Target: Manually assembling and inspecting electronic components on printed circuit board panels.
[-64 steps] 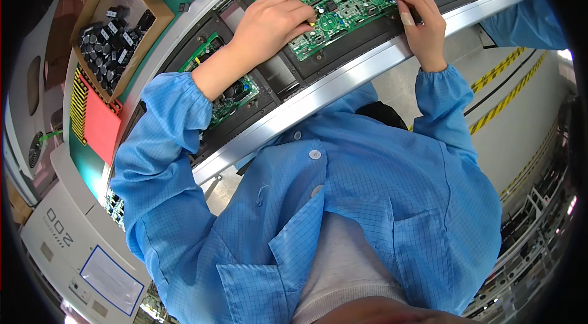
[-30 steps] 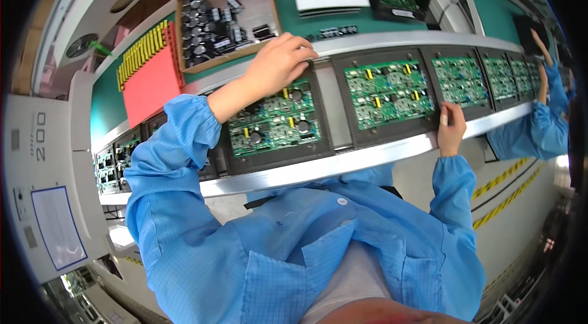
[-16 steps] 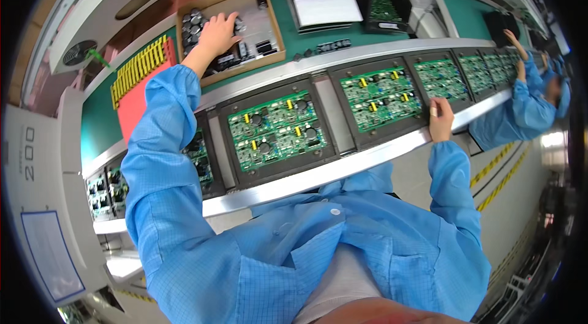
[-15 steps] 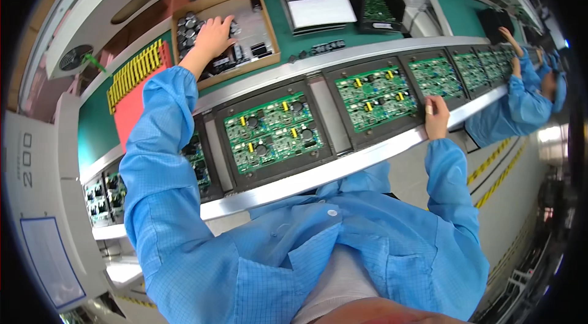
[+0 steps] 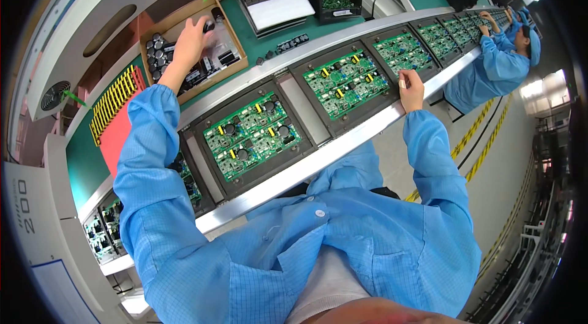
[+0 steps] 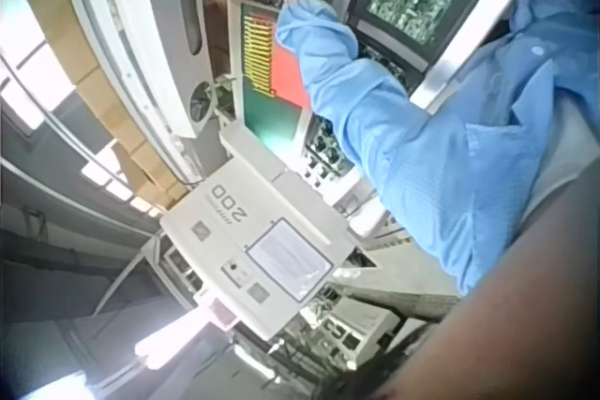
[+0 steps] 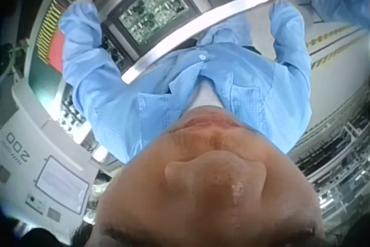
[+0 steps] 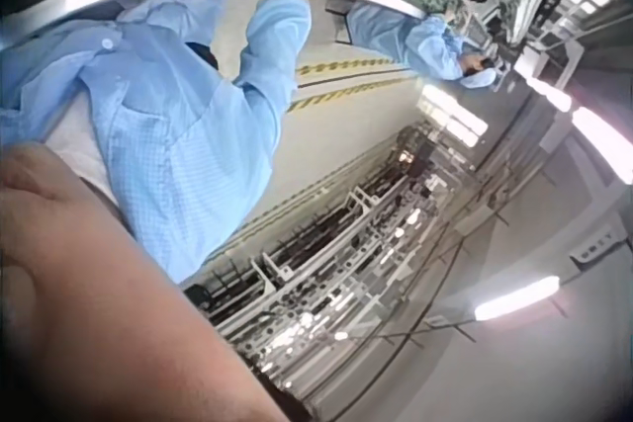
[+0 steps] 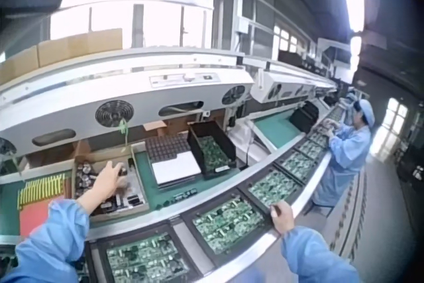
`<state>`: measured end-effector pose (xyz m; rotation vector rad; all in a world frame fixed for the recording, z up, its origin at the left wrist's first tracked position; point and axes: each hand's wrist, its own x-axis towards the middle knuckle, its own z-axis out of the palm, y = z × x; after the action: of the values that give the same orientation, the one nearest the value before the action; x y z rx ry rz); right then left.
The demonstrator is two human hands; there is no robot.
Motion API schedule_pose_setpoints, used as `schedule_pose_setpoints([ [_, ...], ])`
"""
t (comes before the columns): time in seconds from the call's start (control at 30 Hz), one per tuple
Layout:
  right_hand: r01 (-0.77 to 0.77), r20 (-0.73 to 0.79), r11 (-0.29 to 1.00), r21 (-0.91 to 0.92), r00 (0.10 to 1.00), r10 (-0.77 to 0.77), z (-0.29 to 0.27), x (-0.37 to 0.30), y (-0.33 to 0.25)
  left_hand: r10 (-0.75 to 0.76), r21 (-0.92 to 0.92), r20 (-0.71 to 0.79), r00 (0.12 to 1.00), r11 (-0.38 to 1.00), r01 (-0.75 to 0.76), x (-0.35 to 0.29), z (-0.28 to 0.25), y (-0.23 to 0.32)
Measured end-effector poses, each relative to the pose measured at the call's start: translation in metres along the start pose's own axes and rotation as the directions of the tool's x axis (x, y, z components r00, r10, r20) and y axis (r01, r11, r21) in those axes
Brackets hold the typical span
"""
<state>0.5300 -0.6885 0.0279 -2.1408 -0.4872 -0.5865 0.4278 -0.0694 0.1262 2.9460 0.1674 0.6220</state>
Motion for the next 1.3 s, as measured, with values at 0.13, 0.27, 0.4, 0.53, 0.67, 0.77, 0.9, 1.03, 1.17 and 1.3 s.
schedule_pose_setpoints([
  [0.13,0.21,0.096,0.974,0.086,0.971,-0.217,0.022,0.008,-0.065,0.057,-0.499,-0.142,0.988,0.858,-0.121,-0.018,-0.018,0.062],
  [0.27,0.401,0.282,0.836,0.374,0.81,-0.515,0.056,0.04,-0.202,0.141,-0.906,0.285,0.948,0.363,0.218,-0.066,-0.047,0.169],
  [0.4,0.535,0.388,0.667,0.519,0.547,-0.741,0.077,0.06,-0.249,0.121,-0.914,0.367,0.922,0.233,0.333,-0.09,-0.039,0.213],
  [0.53,0.545,0.545,0.676,0.496,0.41,-0.731,0.066,0.072,-0.239,0.043,-0.903,0.381,0.923,0.233,0.362,-0.103,-0.026,0.228],
  [0.67,0.387,0.521,0.771,0.505,0.576,-0.63,0.037,0.085,-0.19,0.135,-0.867,0.409,0.902,0.366,0.338,-0.1,-0.01,0.23],
  [0.77,0.282,0.607,0.871,0.402,0.63,-0.484,0.018,0.099,-0.134,0.151,-0.834,0.515,0.844,0.314,0.453,-0.096,0.0,0.246],
  [0.9,0.25,0.697,0.926,0.281,0.61,-0.377,0.007,0.11,-0.08,0.18,-0.735,0.657,0.732,0.37,0.569,-0.064,0.009,0.263],
  [1.03,0.258,0.711,0.924,0.281,0.591,-0.381,0.015,0.112,-0.049,0.197,-0.732,0.641,0.742,0.447,0.513,-0.039,0.042,0.277],
  [1.17,0.21,0.779,0.962,0.173,0.568,-0.264,0.035,0.111,-0.046,0.242,-0.837,0.344,0.907,0.518,0.179,-0.034,0.085,0.272],
  [1.3,0.362,0.737,0.899,0.246,0.533,-0.416,0.042,0.115,-0.032,0.384,-0.573,0.081,0.92,0.773,-0.272,-0.029,0.083,0.271],
])
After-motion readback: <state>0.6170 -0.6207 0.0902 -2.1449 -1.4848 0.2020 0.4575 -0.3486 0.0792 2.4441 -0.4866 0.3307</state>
